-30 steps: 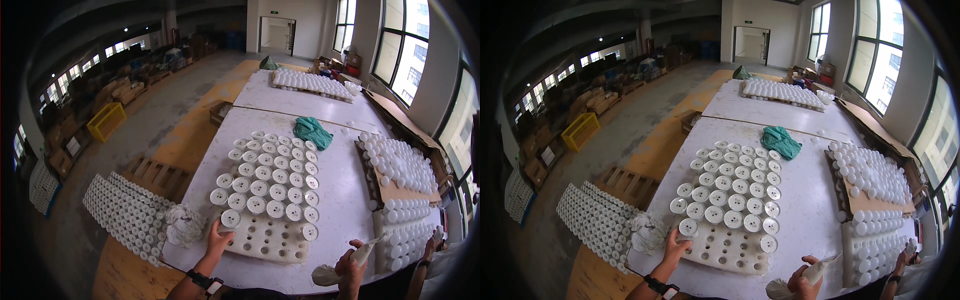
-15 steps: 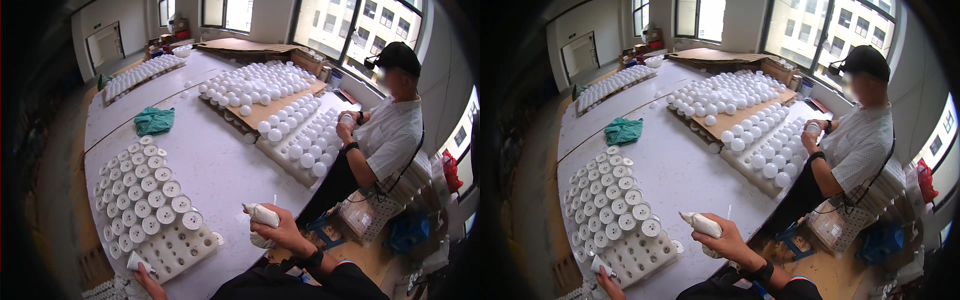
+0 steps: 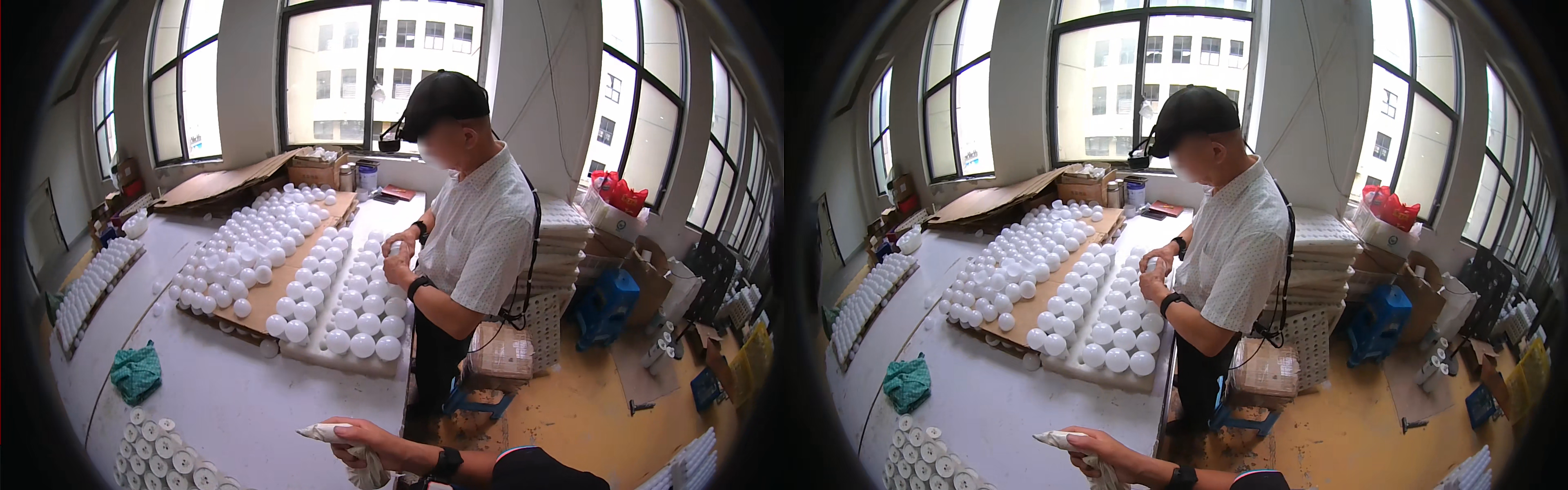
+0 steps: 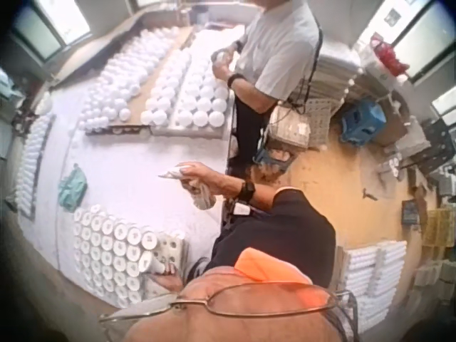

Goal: Assemble and test LED light bulbs in a factory warehouse setting.

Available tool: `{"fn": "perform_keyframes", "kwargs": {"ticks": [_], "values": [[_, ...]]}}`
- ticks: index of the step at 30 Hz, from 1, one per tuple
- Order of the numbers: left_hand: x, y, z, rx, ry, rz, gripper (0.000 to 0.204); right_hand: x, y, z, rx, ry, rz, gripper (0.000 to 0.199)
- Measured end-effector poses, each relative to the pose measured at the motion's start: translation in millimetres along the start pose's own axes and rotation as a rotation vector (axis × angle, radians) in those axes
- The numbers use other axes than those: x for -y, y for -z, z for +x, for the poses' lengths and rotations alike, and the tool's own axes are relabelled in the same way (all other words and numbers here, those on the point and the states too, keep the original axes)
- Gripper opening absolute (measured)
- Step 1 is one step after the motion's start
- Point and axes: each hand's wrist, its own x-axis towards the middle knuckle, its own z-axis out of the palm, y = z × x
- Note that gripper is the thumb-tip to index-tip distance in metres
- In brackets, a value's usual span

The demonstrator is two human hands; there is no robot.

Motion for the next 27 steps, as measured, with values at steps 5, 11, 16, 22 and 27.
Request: {"fn": "perform_keyframes", "kwargs": {"ticks": [5,11,16,22,27], "values": [[4,-16,13,0.183,0.251,0.089,0.052,1,27,14,0.016,-0.046,0.153,0.045],[14,-34,7,-0.102,0.192,0.139,0.045,4,36,24,0.0,-0.106,0.212,0.049],[22,-53,-2,-0.173,0.24,0.027,0.045,-1,34,38,0.06,-0.15,0.096,0.044],[26,-61,-22,0.003,0.24,-0.114,0.052,4,6,42,0.086,-0.157,-0.152,0.034],[27,-49,-33,-0.012,0.364,0.12,0.05,1,-34,31,0.136,-0.014,-0.662,0.028]]}}
